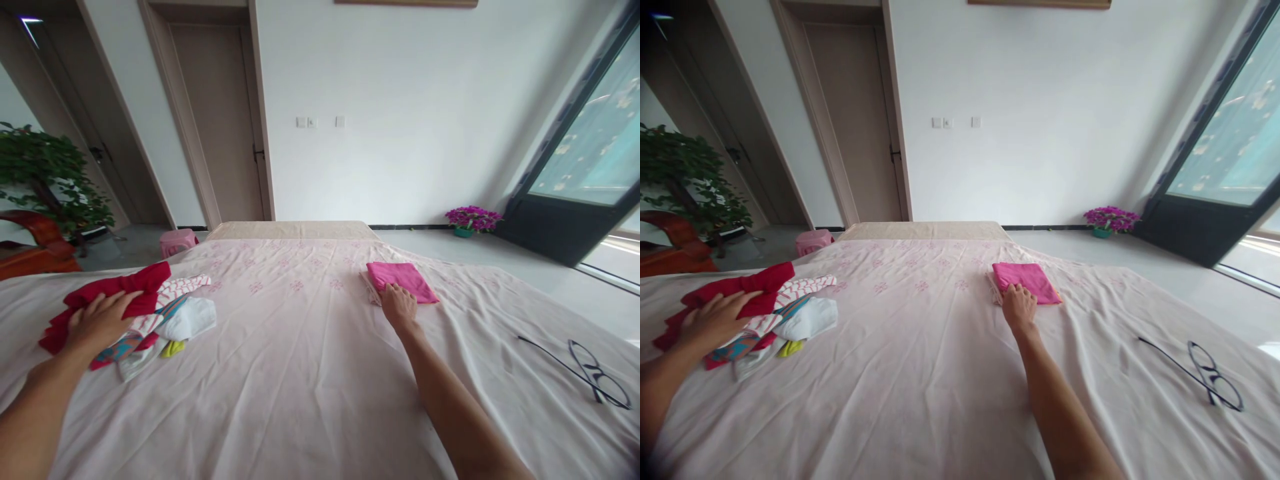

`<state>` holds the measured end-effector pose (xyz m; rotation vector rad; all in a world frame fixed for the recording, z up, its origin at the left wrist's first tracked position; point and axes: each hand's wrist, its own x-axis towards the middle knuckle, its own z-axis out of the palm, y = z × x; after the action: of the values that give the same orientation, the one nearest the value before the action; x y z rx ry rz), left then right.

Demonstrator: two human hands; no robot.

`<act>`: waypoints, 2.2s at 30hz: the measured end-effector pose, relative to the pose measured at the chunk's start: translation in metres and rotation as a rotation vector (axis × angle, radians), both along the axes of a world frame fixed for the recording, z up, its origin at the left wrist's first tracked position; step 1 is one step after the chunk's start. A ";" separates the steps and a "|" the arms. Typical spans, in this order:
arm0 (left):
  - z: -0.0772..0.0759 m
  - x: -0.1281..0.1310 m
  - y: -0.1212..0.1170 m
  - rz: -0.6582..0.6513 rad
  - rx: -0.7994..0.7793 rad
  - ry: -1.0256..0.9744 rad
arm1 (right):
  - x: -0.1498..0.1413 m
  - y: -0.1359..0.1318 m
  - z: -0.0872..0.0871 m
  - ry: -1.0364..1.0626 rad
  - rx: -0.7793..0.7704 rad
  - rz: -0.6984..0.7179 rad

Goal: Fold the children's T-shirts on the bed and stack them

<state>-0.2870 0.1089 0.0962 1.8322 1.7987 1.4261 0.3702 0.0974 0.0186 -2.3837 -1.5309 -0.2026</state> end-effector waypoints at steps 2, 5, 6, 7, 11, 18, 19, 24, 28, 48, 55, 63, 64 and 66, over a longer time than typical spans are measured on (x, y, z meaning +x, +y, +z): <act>-0.014 -0.020 0.011 0.110 -0.088 0.243 | 0.010 -0.001 0.011 0.035 -0.019 0.027; -0.017 -0.026 0.018 0.194 -0.141 0.450 | 0.014 -0.007 0.032 0.160 0.102 0.059; -0.015 -0.018 0.017 0.219 -0.108 0.477 | 0.010 -0.009 0.040 0.232 0.184 0.089; -0.013 -0.005 0.014 0.235 -0.062 0.488 | 0.003 -0.013 0.048 0.333 0.269 0.142; -0.015 0.087 -0.009 -0.028 -0.038 0.222 | -0.053 -0.027 0.077 1.079 0.474 0.457; -0.044 0.210 -0.053 -0.536 -0.721 -0.869 | -0.146 -0.050 0.056 1.725 0.357 0.520; -0.049 0.216 -0.058 -0.553 -0.753 -0.967 | -0.151 -0.054 0.046 1.691 0.277 0.511; -0.076 0.228 -0.073 -0.574 -0.786 -1.137 | -0.165 -0.086 0.020 0.956 0.179 0.654; -0.082 0.225 -0.082 -0.600 -0.808 -1.076 | -0.191 -0.113 0.025 0.515 -0.082 0.949; -0.059 0.148 -0.054 -0.281 -0.419 -0.383 | -0.101 -0.023 0.022 1.319 0.340 0.296; -0.064 0.209 -0.057 -0.341 -0.274 0.126 | -0.126 -0.036 0.012 0.643 0.141 0.718; -0.072 0.248 -0.069 -0.328 -0.285 0.481 | -0.162 -0.050 0.005 0.214 -0.007 0.871; -0.070 0.237 -0.068 -0.314 -0.295 0.427 | -0.161 -0.049 0.003 0.232 0.021 0.837; -0.062 0.207 -0.067 -0.230 -0.305 0.319 | -0.158 -0.045 0.000 0.314 0.093 0.741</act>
<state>-0.0802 0.0419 0.0342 2.1004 1.7483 0.7654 0.2125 0.0525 0.0190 -1.5389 -2.0431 0.2458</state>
